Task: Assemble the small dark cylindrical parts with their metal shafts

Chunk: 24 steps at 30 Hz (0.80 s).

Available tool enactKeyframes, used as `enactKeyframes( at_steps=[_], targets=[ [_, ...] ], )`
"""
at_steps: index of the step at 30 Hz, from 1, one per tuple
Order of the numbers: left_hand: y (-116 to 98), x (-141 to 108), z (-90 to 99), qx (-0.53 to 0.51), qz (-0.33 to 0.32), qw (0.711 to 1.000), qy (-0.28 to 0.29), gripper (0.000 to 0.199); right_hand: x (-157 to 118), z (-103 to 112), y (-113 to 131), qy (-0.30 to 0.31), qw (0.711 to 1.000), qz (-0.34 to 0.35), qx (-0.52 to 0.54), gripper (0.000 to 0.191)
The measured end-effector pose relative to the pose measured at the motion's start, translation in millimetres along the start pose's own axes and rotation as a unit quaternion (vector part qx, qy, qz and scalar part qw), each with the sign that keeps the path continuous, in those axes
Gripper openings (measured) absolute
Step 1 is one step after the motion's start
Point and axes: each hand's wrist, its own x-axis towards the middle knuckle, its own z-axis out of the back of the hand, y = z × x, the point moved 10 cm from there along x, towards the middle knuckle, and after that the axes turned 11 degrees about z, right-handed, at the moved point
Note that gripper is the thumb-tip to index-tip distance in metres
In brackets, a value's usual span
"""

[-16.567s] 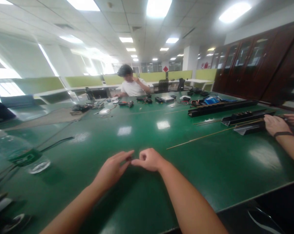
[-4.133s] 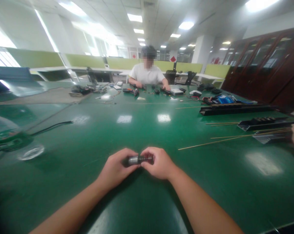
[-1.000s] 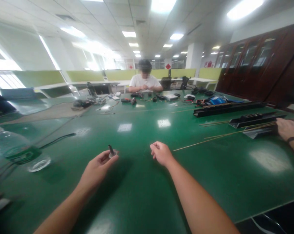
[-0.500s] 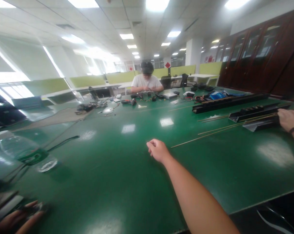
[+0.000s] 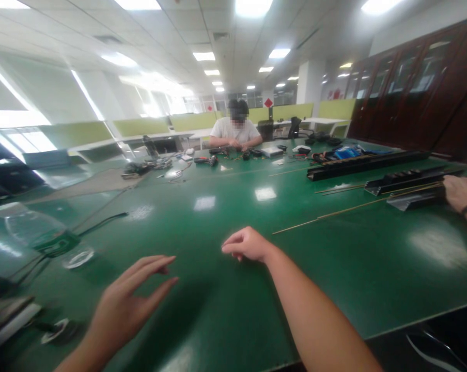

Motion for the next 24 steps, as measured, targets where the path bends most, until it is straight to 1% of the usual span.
enactKeyframes(
  at_steps=[2,3,4,5,6,7,9,10,12,15,19,21,23,24],
  targets=[
    [-31.4,21.0,-41.9,-0.06,-0.014,0.995,0.084,0.043,-3.0,-7.8,0.0,0.041,0.999,-0.008,0.025,0.034],
    [-42.5,30.4,-61.0,-0.088,-0.017,0.989,0.121,0.042,-3.9,-9.6,0.4,0.051,0.998,-0.008,0.034,0.035],
    [-49.9,38.8,-76.9,-0.114,-0.013,0.982,0.148,0.037,-4.4,-10.4,0.9,0.058,0.997,-0.006,0.044,0.035],
    [-53.5,46.4,-88.9,-0.139,-0.002,0.977,0.16,0.029,-4.5,-10.5,1.3,0.061,0.997,-0.003,0.055,0.034],
    [-53.5,53.2,-96.9,-0.164,0.015,0.974,0.158,0.02,-4.4,-10.2,2.0,0.063,0.996,0.001,0.067,0.033],
    [-50.9,58.8,-101.0,-0.19,0.035,0.971,0.143,0.016,-4.0,-9.2,3.2,0.06,0.995,0.007,0.08,0.032],
    [-42.5,64.8,-102.9,-0.244,0.075,0.961,0.102,0.019,-3.0,-6.5,5.8,0.049,0.992,0.021,0.112,0.032],
    [-39.3,65.3,-103.8,-0.27,0.087,0.955,0.092,0.023,-2.6,-5.4,6.8,0.044,0.991,0.026,0.128,0.032],
    [-36.1,63.4,-106.9,-0.303,0.1,0.943,0.095,0.027,-2.4,-5.4,7.2,0.041,0.987,0.029,0.153,0.032],
    [-34.5,58.9,-108.6,-0.314,0.108,0.937,0.105,0.02,-3.3,-9.0,6.1,0.051,0.984,0.029,0.166,0.031],
    [-38.2,54.7,-103.4,-0.328,0.102,0.934,0.098,0.014,-6.2,-15.8,1.2,0.075,0.985,0.009,0.157,0.03],
    [-38.4,52.3,-100.6,-0.342,0.113,0.927,0.102,0.013,-7.0,-16.5,-0.6,0.081,0.986,0.001,0.146,0.029],
    [-33.2,47.7,-93.4,-0.353,0.137,0.919,0.106,0.017,-6.0,-13.2,-1.1,0.071,0.988,-0.001,0.138,0.029],
    [-27.0,44.0,-85.9,-0.352,0.152,0.918,0.102,0.019,-4.8,-9.6,-1.6,0.057,0.989,-0.001,0.137,0.03]
  ],
)
